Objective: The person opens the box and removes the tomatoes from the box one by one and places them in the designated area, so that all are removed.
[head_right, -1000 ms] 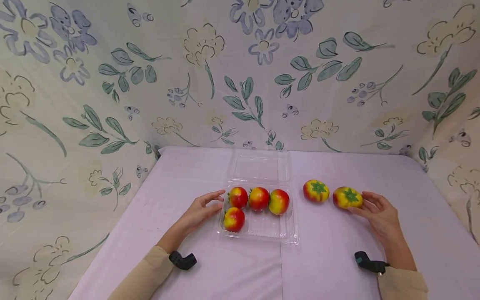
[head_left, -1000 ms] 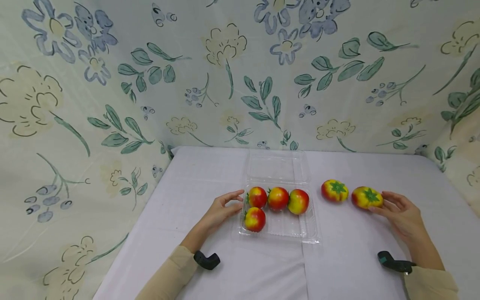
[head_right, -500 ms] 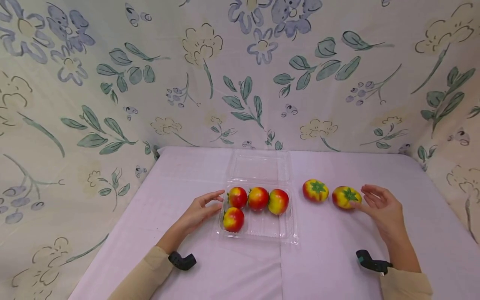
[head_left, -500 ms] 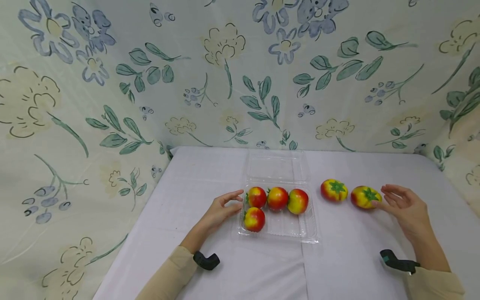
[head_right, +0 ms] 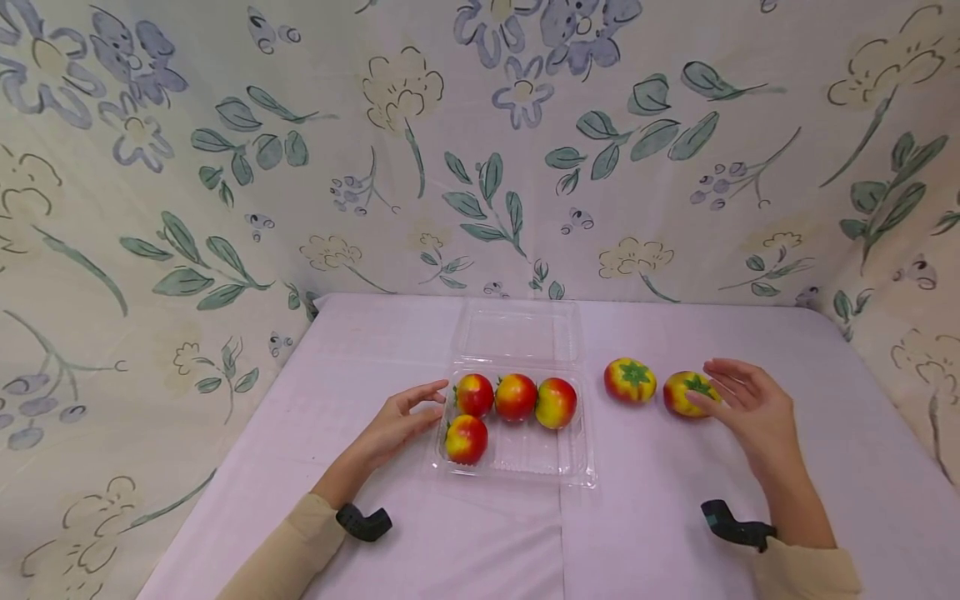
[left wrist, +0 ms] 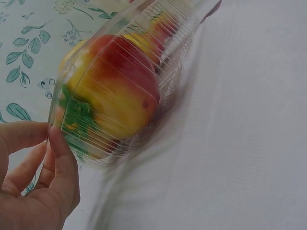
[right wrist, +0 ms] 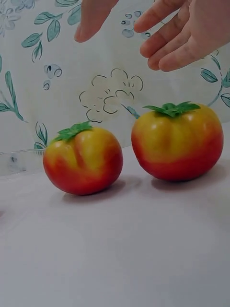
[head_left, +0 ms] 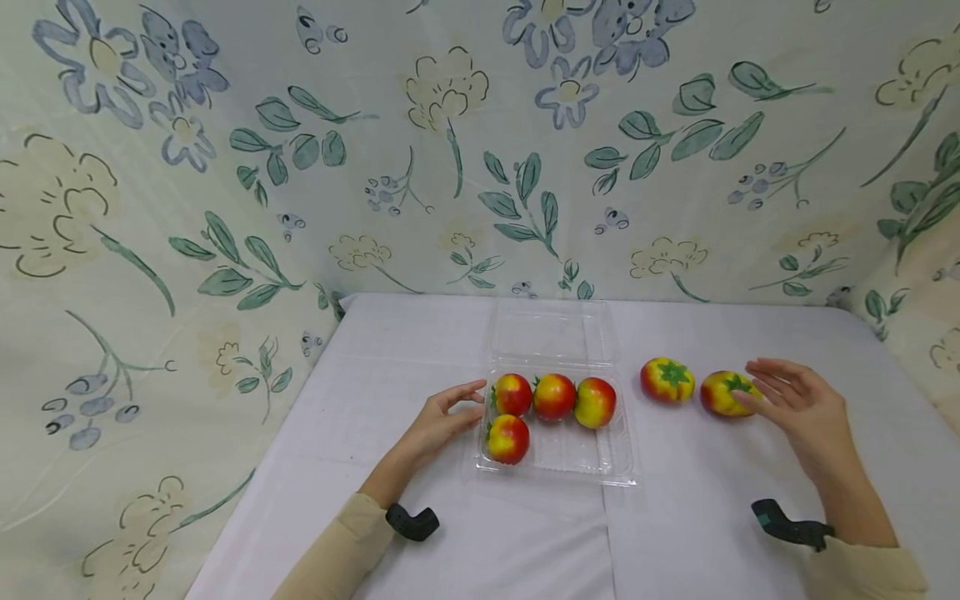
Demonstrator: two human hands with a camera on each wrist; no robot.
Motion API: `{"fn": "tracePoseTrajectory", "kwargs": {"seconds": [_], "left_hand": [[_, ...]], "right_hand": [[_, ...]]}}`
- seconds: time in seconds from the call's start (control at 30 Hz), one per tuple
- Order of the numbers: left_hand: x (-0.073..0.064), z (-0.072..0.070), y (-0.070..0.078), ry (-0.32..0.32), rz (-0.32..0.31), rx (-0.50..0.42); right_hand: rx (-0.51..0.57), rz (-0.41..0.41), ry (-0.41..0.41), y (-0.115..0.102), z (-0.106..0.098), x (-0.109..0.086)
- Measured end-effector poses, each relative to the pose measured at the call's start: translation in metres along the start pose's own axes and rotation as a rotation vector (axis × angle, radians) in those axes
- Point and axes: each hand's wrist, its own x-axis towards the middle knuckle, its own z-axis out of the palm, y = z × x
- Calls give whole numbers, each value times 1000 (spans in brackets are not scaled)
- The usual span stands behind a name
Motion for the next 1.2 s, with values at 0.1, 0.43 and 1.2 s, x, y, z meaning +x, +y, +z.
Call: {"fn": "tracePoseTrajectory", "kwargs": {"seconds": [0.1, 0.43, 1.2], "left_hand": [[0, 0, 0, 1, 4, 10], [0, 0, 0, -2, 1, 11], [-1, 0, 0, 5, 6, 7]], "right_hand": [[-27, -5, -4, -6, 8, -2], [-147, -80, -78, -20, 31, -8], [-245, -194, -222, -35, 76, -15]]}}
